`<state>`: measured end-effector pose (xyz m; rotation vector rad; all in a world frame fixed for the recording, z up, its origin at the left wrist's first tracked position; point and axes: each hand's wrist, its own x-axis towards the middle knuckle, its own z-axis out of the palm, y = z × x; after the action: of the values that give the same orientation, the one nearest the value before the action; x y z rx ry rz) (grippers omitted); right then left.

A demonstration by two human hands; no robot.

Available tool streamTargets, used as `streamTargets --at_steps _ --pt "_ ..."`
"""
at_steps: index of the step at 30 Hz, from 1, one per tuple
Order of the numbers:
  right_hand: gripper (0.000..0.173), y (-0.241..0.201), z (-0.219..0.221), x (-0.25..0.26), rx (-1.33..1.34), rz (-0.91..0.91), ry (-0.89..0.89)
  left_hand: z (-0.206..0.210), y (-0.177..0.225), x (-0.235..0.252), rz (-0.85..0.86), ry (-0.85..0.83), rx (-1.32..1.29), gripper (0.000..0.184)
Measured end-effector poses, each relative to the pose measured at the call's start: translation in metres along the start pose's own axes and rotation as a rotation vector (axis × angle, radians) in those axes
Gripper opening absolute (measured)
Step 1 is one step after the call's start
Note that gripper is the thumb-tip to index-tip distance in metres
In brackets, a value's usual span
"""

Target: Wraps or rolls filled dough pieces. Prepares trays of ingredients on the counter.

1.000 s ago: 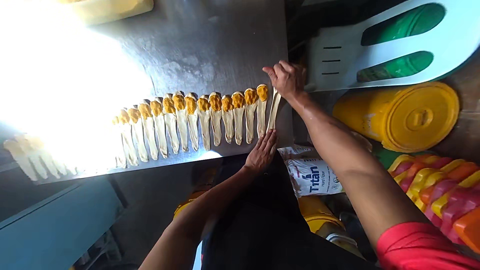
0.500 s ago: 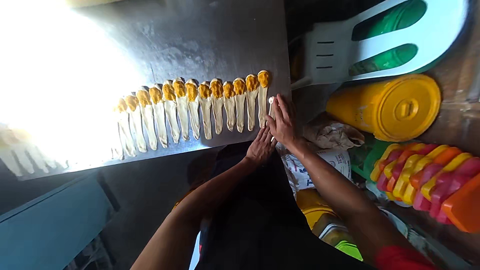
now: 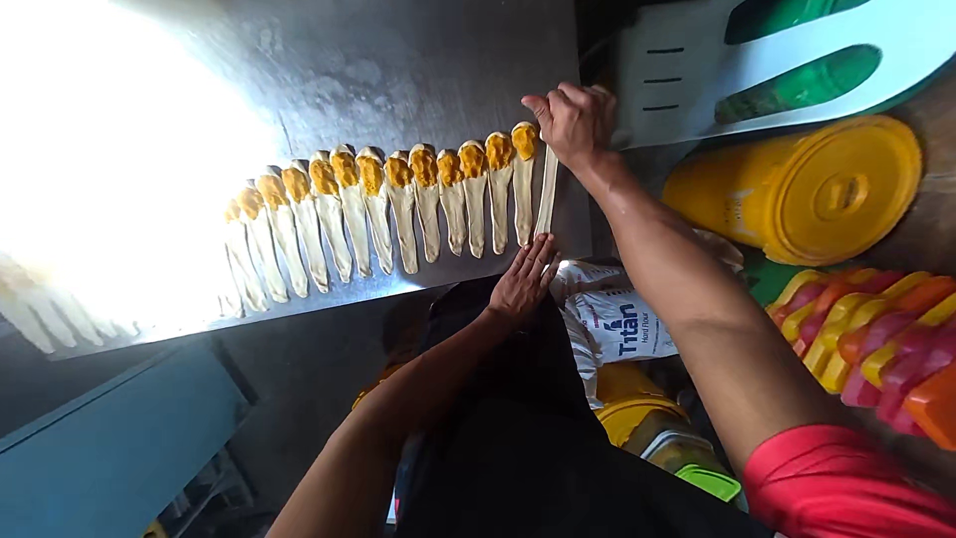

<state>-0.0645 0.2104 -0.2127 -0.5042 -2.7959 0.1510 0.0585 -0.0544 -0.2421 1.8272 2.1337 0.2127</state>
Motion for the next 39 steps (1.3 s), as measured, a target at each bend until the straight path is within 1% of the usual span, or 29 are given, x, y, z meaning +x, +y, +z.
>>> streamTargets --at_steps 1,2,3,6,7,8,9,11,13,15,17,19,21,23,24,26,27,29,30,31,32,33,35,36,38,39 --pt "0.062 0.000 0.008 -0.006 -0.023 0.026 0.019 0.002 0.000 -0.002 0.003 0.008 0.006 0.055" --pt "0.058 -0.003 0.012 -0.018 -0.031 0.058 -0.004 0.005 0.000 -0.004 0.007 0.019 0.013 0.055" --pt "0.059 -0.008 0.013 -0.035 -0.018 0.100 -0.067 0.008 0.000 -0.007 0.014 0.029 0.019 0.055" --pt "0.083 -0.038 -0.009 -0.103 0.059 0.168 -0.292 0.008 -0.002 -0.011 0.027 0.005 0.021 0.054" --pt "0.087 -0.050 -0.022 -0.131 0.090 0.164 -0.348 0.007 -0.001 -0.012 0.031 -0.016 0.014 0.052" --pt "0.086 -0.059 -0.035 -0.156 0.115 0.152 -0.385 0.005 0.000 -0.013 0.040 -0.023 -0.007 0.049" --pt "0.083 -0.064 -0.044 -0.175 0.137 0.136 -0.383 0.002 0.001 -0.013 0.050 -0.029 -0.030 0.047" --pt "0.068 -0.065 -0.049 -0.192 0.178 0.126 -0.302 0.000 0.004 -0.016 0.066 -0.019 -0.048 0.046" --pt "0.052 -0.060 -0.044 -0.181 0.173 0.161 -0.239 0.001 0.006 -0.019 0.064 -0.050 -0.048 0.050" --pt "0.043 -0.055 -0.030 -0.154 0.089 0.164 -0.177 0.001 0.007 -0.019 0.053 -0.074 -0.016 0.058" --pt "0.051 -0.048 -0.017 -0.128 0.020 0.114 -0.143 0.000 0.006 -0.018 0.044 -0.058 -0.005 0.059" --pt "0.058 -0.040 -0.019 -0.099 0.023 0.062 -0.143 -0.003 0.003 -0.014 0.030 -0.053 -0.014 0.060" --pt "0.061 -0.034 -0.023 -0.076 0.037 0.040 -0.141 -0.003 0.003 -0.012 0.013 -0.043 -0.029 0.060" --pt "0.064 -0.028 -0.018 -0.061 0.008 0.035 -0.112 0.000 0.002 -0.009 0.001 -0.019 -0.028 0.059" --pt "0.063 -0.024 -0.011 -0.060 -0.013 0.036 -0.079 0.002 0.001 -0.008 -0.001 -0.005 -0.015 0.059" --pt "0.053 -0.023 0.003 -0.073 -0.039 0.054 -0.025 0.006 0.002 -0.010 -0.007 0.022 -0.001 0.057" --pt "0.053 -0.026 0.003 -0.084 -0.041 0.095 -0.075 0.007 0.003 -0.012 -0.009 0.020 -0.003 0.057" --pt "0.073 -0.039 -0.004 -0.110 -0.016 0.162 -0.248 0.008 0.003 -0.018 0.001 -0.001 -0.005 0.057" --pt "0.081 -0.045 -0.010 -0.124 0.008 0.165 -0.296 0.009 0.003 -0.021 0.012 -0.022 -0.010 0.057" --pt "0.084 -0.049 -0.013 -0.135 0.022 0.162 -0.321 0.011 0.002 -0.023 0.026 -0.043 -0.002 0.058" --pt "0.083 -0.051 -0.016 -0.141 0.027 0.154 -0.331 0.012 0.002 -0.024 0.035 -0.057 0.015 0.059" --pt "0.079 -0.050 -0.017 -0.142 0.032 0.146 -0.316 0.013 0.002 -0.026 0.041 -0.059 0.039 0.058" --pt "0.066 -0.044 -0.014 -0.133 0.048 0.169 -0.248 0.018 0.002 -0.031 0.064 -0.011 0.097 0.051" --pt "0.065 -0.041 -0.010 -0.124 0.037 0.194 -0.225 0.019 0.000 -0.032 0.079 0.009 0.122 0.050" --pt "0.072 -0.038 -0.002 -0.115 0.018 0.223 -0.200 0.017 -0.006 -0.035 0.121 0.022 0.115 0.051" --pt "0.077 -0.041 -0.002 -0.120 0.016 0.230 -0.204 0.013 -0.010 -0.039 0.147 0.033 0.062 0.055"
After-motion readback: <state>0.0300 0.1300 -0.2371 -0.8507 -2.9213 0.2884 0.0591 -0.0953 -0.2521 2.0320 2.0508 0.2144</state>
